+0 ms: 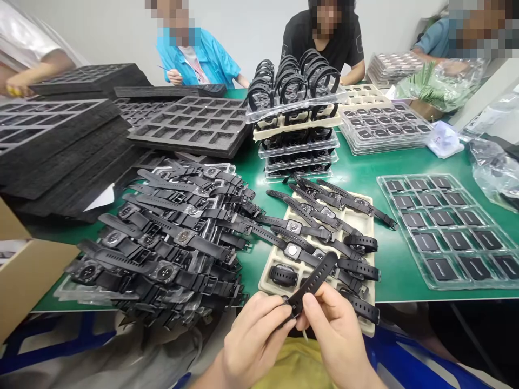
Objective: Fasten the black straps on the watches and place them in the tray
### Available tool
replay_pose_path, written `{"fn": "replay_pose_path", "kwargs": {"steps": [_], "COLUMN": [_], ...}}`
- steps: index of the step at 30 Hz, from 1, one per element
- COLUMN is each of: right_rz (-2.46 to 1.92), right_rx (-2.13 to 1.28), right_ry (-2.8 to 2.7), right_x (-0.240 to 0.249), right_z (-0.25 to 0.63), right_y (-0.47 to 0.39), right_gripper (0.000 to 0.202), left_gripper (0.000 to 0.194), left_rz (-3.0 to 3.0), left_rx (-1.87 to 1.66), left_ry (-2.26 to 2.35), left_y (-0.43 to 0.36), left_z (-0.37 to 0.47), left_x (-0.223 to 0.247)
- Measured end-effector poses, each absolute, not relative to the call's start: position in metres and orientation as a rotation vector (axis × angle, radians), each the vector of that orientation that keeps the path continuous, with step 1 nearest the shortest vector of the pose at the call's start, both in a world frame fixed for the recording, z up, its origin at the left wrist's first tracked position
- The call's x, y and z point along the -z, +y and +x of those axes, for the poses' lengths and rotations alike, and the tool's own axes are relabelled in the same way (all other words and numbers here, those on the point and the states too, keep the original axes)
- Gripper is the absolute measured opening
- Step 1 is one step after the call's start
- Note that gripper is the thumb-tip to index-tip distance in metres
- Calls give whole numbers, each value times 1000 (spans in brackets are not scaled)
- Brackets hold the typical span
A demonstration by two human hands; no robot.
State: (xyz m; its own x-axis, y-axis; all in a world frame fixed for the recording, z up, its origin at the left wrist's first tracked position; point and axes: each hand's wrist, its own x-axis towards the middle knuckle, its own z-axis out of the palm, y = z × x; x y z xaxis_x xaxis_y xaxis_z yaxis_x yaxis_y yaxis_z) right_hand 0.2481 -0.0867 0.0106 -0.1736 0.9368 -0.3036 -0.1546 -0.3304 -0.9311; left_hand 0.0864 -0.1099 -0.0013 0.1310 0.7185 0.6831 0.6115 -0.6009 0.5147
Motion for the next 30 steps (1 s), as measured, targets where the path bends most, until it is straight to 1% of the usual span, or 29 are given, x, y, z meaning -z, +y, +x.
{"fn": "replay_pose_path", "kwargs": {"steps": [5, 7, 9, 10, 11, 14, 15, 17, 20, 22, 26, 30], "right_rz": [-1259, -1227, -1113, -1039, -971, -840, -815, -806, -899, -968, -1016, -972], "right_rx": [-1456, -1305, -1132, -1052, -983, -863, -859, -902, -969, -981, -1046, -1248], "right_ry": [-1169, -1361, -1623, -1745, -1849, -2013, -2020, -1999, -1953, -1952, -1962, -1909], "right_x": [-4, -2, 0, -1, -2, -7, -8, -8, -3, -1, -7, -14], "right_z": [250, 255, 260, 262, 263, 262, 261, 258, 259, 261, 259, 257], "right_y": [-92, -90, -87, -85, -83, -80, -80, -81, -85, -87, -88, -85], "right_gripper": [39, 35, 27, 21, 20, 46, 51, 51, 45, 45, 46, 25], "left_gripper": [18, 18, 21, 22, 23, 15, 14, 20, 29, 33, 37, 44], "left_rz": [2342, 2341, 2304, 2236, 2118, 1523, 1324, 1053, 906, 853, 925, 1146], "left_rx": [-1471, -1464, -1466, -1461, -1454, -1430, -1425, -1452, -1515, -1530, -1463, -1264], "left_ry": [1377, 1396, 1396, 1382, 1361, 1247, 1199, 1112, 1030, 1013, 1040, 864], "left_y": [-108, -107, -108, -109, -110, -114, -115, -115, -112, -111, -109, -109], "left_z": [88, 88, 87, 87, 87, 87, 87, 87, 86, 85, 84, 83], "left_x": [1, 2, 3, 3, 3, 4, 4, 8, 15, 18, 9, -6]}}
